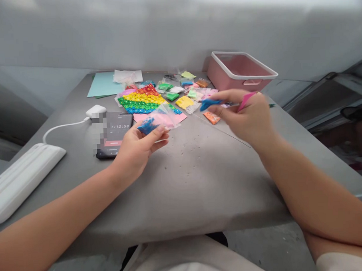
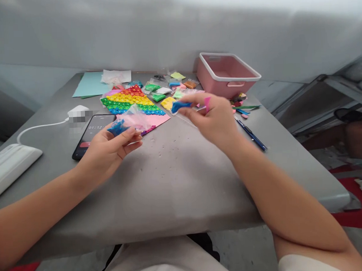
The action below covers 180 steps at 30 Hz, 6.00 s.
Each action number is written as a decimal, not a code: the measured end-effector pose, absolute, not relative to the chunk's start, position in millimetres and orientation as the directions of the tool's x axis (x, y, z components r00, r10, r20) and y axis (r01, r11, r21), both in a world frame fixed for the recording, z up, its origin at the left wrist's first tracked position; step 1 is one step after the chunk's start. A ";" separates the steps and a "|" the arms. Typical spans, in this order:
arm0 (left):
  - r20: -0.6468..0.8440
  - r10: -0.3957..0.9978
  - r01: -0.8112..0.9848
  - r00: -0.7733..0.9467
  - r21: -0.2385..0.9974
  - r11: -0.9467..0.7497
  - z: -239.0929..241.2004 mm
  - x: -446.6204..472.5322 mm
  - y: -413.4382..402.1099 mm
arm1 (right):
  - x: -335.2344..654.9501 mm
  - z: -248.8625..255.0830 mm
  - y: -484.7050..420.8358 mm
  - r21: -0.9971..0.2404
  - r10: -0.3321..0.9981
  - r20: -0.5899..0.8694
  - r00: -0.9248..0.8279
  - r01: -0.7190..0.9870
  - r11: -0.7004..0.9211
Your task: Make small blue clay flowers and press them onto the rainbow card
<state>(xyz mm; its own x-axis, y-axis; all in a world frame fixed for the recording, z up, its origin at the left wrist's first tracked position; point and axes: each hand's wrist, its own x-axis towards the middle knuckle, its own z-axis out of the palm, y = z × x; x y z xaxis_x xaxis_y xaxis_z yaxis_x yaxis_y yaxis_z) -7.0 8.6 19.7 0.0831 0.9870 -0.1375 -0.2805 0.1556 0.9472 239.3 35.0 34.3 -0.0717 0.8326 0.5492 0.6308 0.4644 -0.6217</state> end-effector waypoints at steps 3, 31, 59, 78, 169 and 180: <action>-0.125 0.991 -0.322 0.040 0.937 0.132 19.5 -8.6 13.9 | 228.6 17.3 29.5 -0.402 0.757 0.470 -0.454 0.653 0.641; -0.213 0.977 -0.323 0.015 0.924 0.206 20.8 -8.6 13.5 | 206.4 1.9 8.1 -0.479 0.791 0.412 -0.453 0.631 0.611; -0.080 0.985 -0.224 0.152 0.968 0.113 11.8 -8.5 16.6 | 210.8 24.2 11.6 -0.895 0.955 0.263 -0.138 0.336 0.295; 0.241 0.945 0.032 0.224 0.967 -0.254 24.1 -13.5 4.0 | 194.4 26.1 -9.5 -0.921 0.945 0.216 -0.244 0.270 0.280; -0.119 0.903 -0.068 0.413 0.985 0.161 23.0 -8.1 2.9 | 195.8 24.6 -2.9 -0.951 0.899 0.016 -0.438 0.270 0.148; -0.080 0.887 0.093 0.455 0.995 0.043 27.2 -10.7 -4.7 | 195.6 11.9 0.4 -0.951 0.833 0.145 -0.534 0.158 0.266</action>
<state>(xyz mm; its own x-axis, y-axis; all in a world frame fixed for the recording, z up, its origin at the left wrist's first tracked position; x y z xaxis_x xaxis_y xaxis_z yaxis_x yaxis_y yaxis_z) -10.7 -4.7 27.2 0.4555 0.8866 -0.0805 0.0927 0.0427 0.9948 195.6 0.4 11.9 -0.5340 0.8330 0.1449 0.1577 0.2664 -0.9509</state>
